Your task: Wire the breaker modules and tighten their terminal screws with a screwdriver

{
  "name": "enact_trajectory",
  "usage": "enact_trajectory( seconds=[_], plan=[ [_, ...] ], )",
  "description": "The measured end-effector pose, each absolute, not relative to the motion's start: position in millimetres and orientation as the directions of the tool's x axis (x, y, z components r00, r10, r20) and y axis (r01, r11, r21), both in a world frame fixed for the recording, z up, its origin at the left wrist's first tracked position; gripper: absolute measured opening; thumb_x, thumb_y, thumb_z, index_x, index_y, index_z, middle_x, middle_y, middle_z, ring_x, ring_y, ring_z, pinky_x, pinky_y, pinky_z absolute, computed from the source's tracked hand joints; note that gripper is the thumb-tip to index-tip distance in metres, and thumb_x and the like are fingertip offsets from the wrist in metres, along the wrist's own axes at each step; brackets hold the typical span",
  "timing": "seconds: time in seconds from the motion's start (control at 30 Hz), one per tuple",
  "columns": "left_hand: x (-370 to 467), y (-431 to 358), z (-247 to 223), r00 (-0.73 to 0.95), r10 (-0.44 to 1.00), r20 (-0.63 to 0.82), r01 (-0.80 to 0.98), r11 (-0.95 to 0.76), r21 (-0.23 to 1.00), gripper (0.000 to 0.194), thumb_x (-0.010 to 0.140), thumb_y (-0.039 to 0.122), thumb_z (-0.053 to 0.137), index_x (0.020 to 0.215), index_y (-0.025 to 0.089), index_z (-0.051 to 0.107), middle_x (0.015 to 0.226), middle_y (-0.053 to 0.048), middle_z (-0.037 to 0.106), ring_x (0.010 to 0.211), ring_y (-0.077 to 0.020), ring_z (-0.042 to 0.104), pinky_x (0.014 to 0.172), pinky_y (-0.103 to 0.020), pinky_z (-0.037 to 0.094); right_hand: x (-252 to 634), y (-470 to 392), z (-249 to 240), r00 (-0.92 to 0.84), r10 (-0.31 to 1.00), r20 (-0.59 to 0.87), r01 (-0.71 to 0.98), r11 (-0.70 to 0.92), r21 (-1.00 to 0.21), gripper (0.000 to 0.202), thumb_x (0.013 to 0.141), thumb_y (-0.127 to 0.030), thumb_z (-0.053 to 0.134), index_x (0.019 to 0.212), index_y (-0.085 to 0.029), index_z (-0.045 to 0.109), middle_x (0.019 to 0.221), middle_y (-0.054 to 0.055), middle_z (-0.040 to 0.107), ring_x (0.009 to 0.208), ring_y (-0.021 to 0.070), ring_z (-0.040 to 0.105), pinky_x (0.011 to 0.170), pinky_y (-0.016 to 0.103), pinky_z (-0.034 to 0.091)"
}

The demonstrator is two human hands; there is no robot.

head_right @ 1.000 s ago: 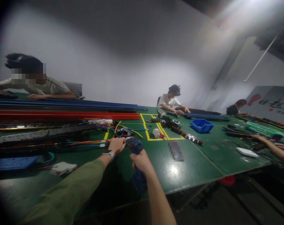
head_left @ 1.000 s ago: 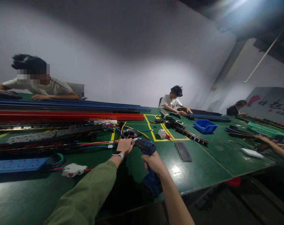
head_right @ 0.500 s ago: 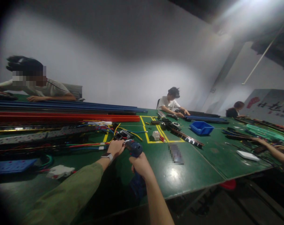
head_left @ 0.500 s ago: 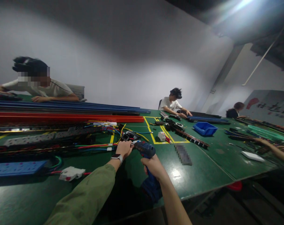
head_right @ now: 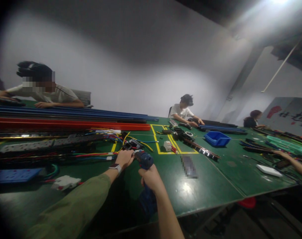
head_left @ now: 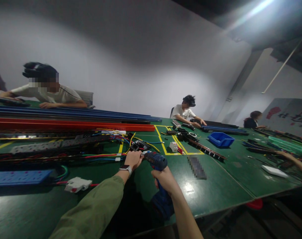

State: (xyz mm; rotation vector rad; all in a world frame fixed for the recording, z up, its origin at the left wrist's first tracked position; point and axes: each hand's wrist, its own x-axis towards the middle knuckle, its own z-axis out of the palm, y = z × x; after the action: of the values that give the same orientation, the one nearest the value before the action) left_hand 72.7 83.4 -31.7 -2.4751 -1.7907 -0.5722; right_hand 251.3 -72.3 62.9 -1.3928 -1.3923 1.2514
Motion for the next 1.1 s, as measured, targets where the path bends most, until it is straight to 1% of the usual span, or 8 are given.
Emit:
enact_trajectory(
  seconds=[0.17, 0.33, 0.47, 0.6, 0.77, 0.93, 1.03, 1.1],
  plan=[
    [73, 81, -27, 0.269, 0.919, 0.289, 0.920, -0.334, 0.207, 0.029, 0.094, 0.038, 0.046, 0.104, 0.017, 0.064, 0.098, -0.017, 0.071, 0.095, -0.0322, 0.064, 0.086, -0.044, 0.036, 250, -73, 63, -0.059, 0.992, -0.115, 0.231, -0.098, -0.968, 0.010, 0.072, -0.019, 0.058, 0.082, -0.019, 0.056, 0.042, -0.009, 0.044, 0.035, 0.0122, 0.047, 0.039, 0.022, 0.035],
    [73, 79, -25, 0.266, 0.919, 0.291, 0.931, -0.324, 0.170, 0.030, 0.094, 0.039, 0.045, 0.105, 0.018, 0.064, 0.098, -0.015, 0.071, 0.095, -0.0317, 0.065, 0.085, -0.043, 0.037, 251, -73, 61, -0.079, 0.993, -0.089, 0.230, -0.069, -0.971, 0.013, 0.073, -0.020, 0.056, 0.085, -0.019, 0.056, 0.042, -0.009, 0.045, 0.035, 0.0127, 0.047, 0.039, 0.022, 0.035],
    [73, 77, -23, 0.266, 0.916, 0.299, 0.933, -0.323, 0.160, 0.031, 0.095, 0.038, 0.044, 0.106, 0.018, 0.065, 0.098, -0.014, 0.071, 0.096, -0.0296, 0.065, 0.086, -0.041, 0.038, 250, -73, 64, -0.081, 0.990, -0.111, 0.238, -0.089, -0.967, 0.012, 0.072, -0.019, 0.056, 0.085, -0.019, 0.056, 0.042, -0.009, 0.044, 0.034, 0.0118, 0.046, 0.039, 0.022, 0.035],
    [73, 76, -21, 0.263, 0.922, 0.284, 0.932, -0.319, 0.171, 0.032, 0.095, 0.039, 0.045, 0.107, 0.018, 0.065, 0.100, -0.015, 0.071, 0.097, -0.0298, 0.065, 0.087, -0.041, 0.038, 250, -72, 66, -0.092, 0.986, -0.136, 0.227, -0.112, -0.967, 0.012, 0.071, -0.018, 0.056, 0.083, -0.020, 0.055, 0.043, -0.009, 0.044, 0.034, 0.0122, 0.046, 0.038, 0.023, 0.036],
    [72, 77, -22, 0.277, 0.914, 0.298, 0.919, -0.343, 0.196, 0.031, 0.095, 0.039, 0.045, 0.105, 0.017, 0.065, 0.098, -0.017, 0.071, 0.095, -0.0321, 0.064, 0.086, -0.043, 0.037, 251, -71, 59, -0.094, 0.993, -0.072, 0.196, -0.053, -0.979, 0.013, 0.072, -0.020, 0.057, 0.086, -0.020, 0.054, 0.046, -0.009, 0.046, 0.035, 0.0126, 0.047, 0.037, 0.023, 0.036],
    [72, 78, -23, 0.267, 0.916, 0.300, 0.920, -0.335, 0.203, 0.032, 0.095, 0.039, 0.044, 0.105, 0.017, 0.065, 0.098, -0.018, 0.071, 0.095, -0.0318, 0.064, 0.086, -0.044, 0.037, 252, -71, 57, -0.083, 0.990, -0.112, 0.220, -0.091, -0.971, 0.012, 0.073, -0.021, 0.057, 0.085, -0.020, 0.055, 0.043, -0.009, 0.045, 0.036, 0.0132, 0.049, 0.039, 0.023, 0.036],
    [73, 78, -23, 0.275, 0.914, 0.297, 0.920, -0.340, 0.195, 0.031, 0.095, 0.038, 0.045, 0.105, 0.017, 0.065, 0.098, -0.017, 0.071, 0.096, -0.0312, 0.064, 0.087, -0.043, 0.037, 253, -72, 60, -0.088, 0.991, -0.096, 0.226, -0.074, -0.971, 0.012, 0.073, -0.021, 0.058, 0.085, -0.020, 0.056, 0.044, -0.008, 0.046, 0.037, 0.0132, 0.049, 0.039, 0.022, 0.037],
    [73, 78, -22, 0.269, 0.921, 0.283, 0.925, -0.329, 0.191, 0.032, 0.095, 0.039, 0.045, 0.105, 0.017, 0.066, 0.098, -0.016, 0.071, 0.097, -0.0308, 0.064, 0.088, -0.043, 0.037, 252, -73, 62, -0.094, 0.993, -0.074, 0.217, -0.052, -0.975, 0.016, 0.072, -0.020, 0.057, 0.088, -0.020, 0.058, 0.046, -0.008, 0.047, 0.036, 0.0127, 0.049, 0.038, 0.022, 0.036]
  ],
)
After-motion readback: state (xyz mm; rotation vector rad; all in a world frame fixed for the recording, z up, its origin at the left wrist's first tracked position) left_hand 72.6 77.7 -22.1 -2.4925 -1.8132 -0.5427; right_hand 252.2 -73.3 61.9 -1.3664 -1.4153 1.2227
